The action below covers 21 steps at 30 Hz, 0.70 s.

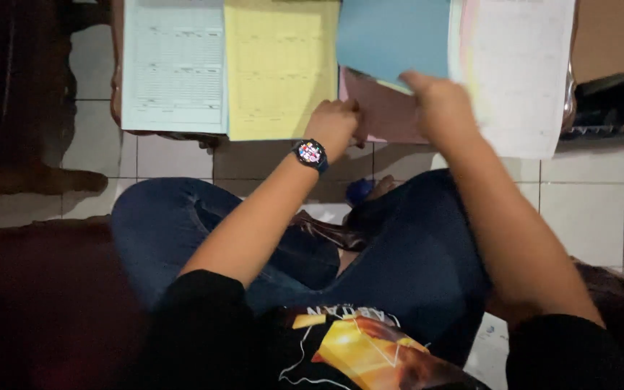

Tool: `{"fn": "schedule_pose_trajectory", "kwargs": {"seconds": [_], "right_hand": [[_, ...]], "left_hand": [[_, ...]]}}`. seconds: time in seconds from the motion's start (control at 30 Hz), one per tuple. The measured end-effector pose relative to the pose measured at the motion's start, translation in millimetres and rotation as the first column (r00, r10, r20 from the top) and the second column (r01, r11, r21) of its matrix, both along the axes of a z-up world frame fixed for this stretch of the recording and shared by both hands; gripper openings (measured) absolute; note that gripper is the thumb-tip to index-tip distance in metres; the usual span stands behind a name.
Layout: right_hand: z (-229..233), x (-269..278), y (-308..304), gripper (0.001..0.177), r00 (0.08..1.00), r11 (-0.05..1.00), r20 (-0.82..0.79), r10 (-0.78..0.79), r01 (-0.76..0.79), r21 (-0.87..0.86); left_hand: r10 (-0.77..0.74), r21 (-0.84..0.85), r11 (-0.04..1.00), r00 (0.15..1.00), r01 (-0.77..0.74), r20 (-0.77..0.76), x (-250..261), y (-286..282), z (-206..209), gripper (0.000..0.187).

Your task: Sorting and organizing multiple stacks of colored paper forms and small paper slips.

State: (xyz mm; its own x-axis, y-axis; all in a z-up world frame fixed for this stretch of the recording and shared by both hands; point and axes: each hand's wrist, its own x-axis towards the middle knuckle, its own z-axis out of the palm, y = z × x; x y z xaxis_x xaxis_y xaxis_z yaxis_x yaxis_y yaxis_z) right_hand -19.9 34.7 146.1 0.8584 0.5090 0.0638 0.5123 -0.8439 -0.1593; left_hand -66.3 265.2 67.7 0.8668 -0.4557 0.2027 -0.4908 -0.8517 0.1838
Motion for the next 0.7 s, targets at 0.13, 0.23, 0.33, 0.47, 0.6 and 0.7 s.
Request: {"fn": "schedule_pose_trajectory", "kwargs": {"seconds": [0.13, 0.23, 0.33, 0.47, 0.6, 0.7], "right_hand": [[-24, -14, 7, 0.044, 0.994, 0.998, -0.111, 0.024, -0.030, -0.061], [-20, -24, 9, 0.047, 0.986, 0.998, -0.164, -0.007, -0.005, -0.068], [-16, -26, 14, 0.047, 0.990, 0.995, -0.140, -0.009, -0.005, -0.103], [-30, -23, 12, 0.042, 0.986, 0.995, -0.162, -0.049, 0.033, -0.096], [-53, -15, -1, 0.033, 0.952, 1.000, -0.303, -0.030, 0.029, -0.007], [35, -52, 32, 0.040, 0.890, 0.983, -0.457, -0.009, 0.092, 0.159]], "left_hand": [[0.054, 0.065, 0.996, 0.997, -0.057, 0.052, -8, -4, -5, 0.004], [-0.001, -0.014, 1.000, 1.000, 0.000, -0.009, -19, -14, 7, 0.013], [0.013, -0.073, 0.997, 1.000, -0.014, -0.022, -17, -22, 14, 0.017], [0.035, -0.133, 0.990, 0.999, -0.035, -0.001, -8, -26, 28, 0.019], [0.064, -0.268, 0.961, 0.997, -0.070, -0.031, -7, -19, 67, 0.015], [0.079, -0.317, 0.947, 0.995, -0.058, 0.055, -10, -18, 86, 0.009]]}}
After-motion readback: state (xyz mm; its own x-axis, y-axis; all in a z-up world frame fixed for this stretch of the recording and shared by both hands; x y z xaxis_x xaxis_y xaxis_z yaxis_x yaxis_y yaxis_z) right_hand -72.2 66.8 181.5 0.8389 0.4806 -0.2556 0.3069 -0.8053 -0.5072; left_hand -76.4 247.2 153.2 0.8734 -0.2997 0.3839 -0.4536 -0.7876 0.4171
